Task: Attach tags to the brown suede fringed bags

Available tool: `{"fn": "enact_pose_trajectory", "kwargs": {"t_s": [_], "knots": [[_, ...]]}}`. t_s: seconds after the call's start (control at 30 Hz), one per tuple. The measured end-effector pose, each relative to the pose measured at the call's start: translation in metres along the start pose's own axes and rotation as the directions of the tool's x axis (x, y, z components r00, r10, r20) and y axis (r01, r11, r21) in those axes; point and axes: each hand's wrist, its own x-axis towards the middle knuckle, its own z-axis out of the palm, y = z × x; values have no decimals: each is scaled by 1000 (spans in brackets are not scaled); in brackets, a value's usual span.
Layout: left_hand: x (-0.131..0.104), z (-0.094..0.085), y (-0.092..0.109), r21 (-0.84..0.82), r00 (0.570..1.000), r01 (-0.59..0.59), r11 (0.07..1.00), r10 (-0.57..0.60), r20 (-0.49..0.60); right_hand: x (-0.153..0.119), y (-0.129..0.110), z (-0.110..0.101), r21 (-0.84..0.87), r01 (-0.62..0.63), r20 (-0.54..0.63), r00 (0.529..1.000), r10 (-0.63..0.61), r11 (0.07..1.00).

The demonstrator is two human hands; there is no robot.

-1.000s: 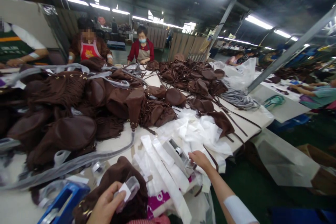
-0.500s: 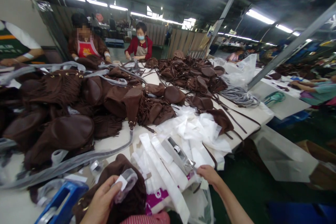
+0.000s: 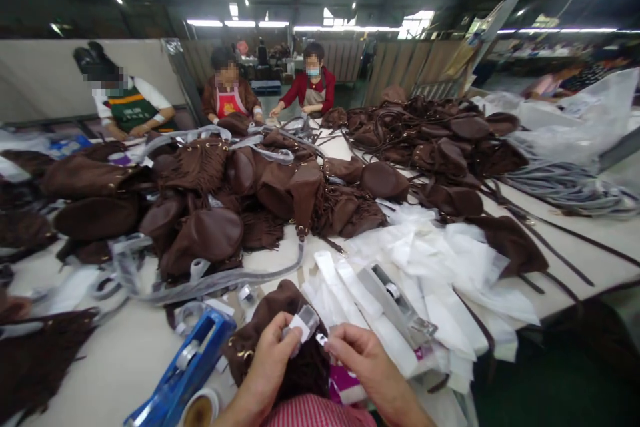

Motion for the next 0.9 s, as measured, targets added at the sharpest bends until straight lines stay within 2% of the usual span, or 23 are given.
{"fn": "enact_pose_trajectory", "kwargs": {"t_s": [0.07, 0.13, 0.33, 0.53, 0.67, 0.77, 0.9], "knots": [[0, -1, 0, 21, 1000, -19, 1000, 19, 13, 10, 1, 20, -40, 33, -10, 999, -34, 999], [-1, -2, 1, 34, 999, -38, 999, 38, 13, 17, 8, 28, -70, 42, -26, 999, -44, 997], [-4, -4, 2, -5, 998, -52, 999, 52, 30, 25, 22, 32, -81, 23, -64, 998, -28, 996], [-3, -9, -5, -151, 989, -33, 988, 55, 141, 27, 22, 41, -94, 18, -153, 988, -32, 995], [-4, -10, -5, -48, 991, -56, 997, 62, 121, 26, 21, 44, -132, -4, -169, 985, -18, 991], [-5, -10, -4, 4, 994, -56, 998, 56, 97, 25, 27, 42, -33, -34, -126, 992, 30, 999], [-5, -9, -3, -15, 988, -36, 999, 38, 148, 24, 40, 37, 130, -101, -78, 991, 112, 986]]}}
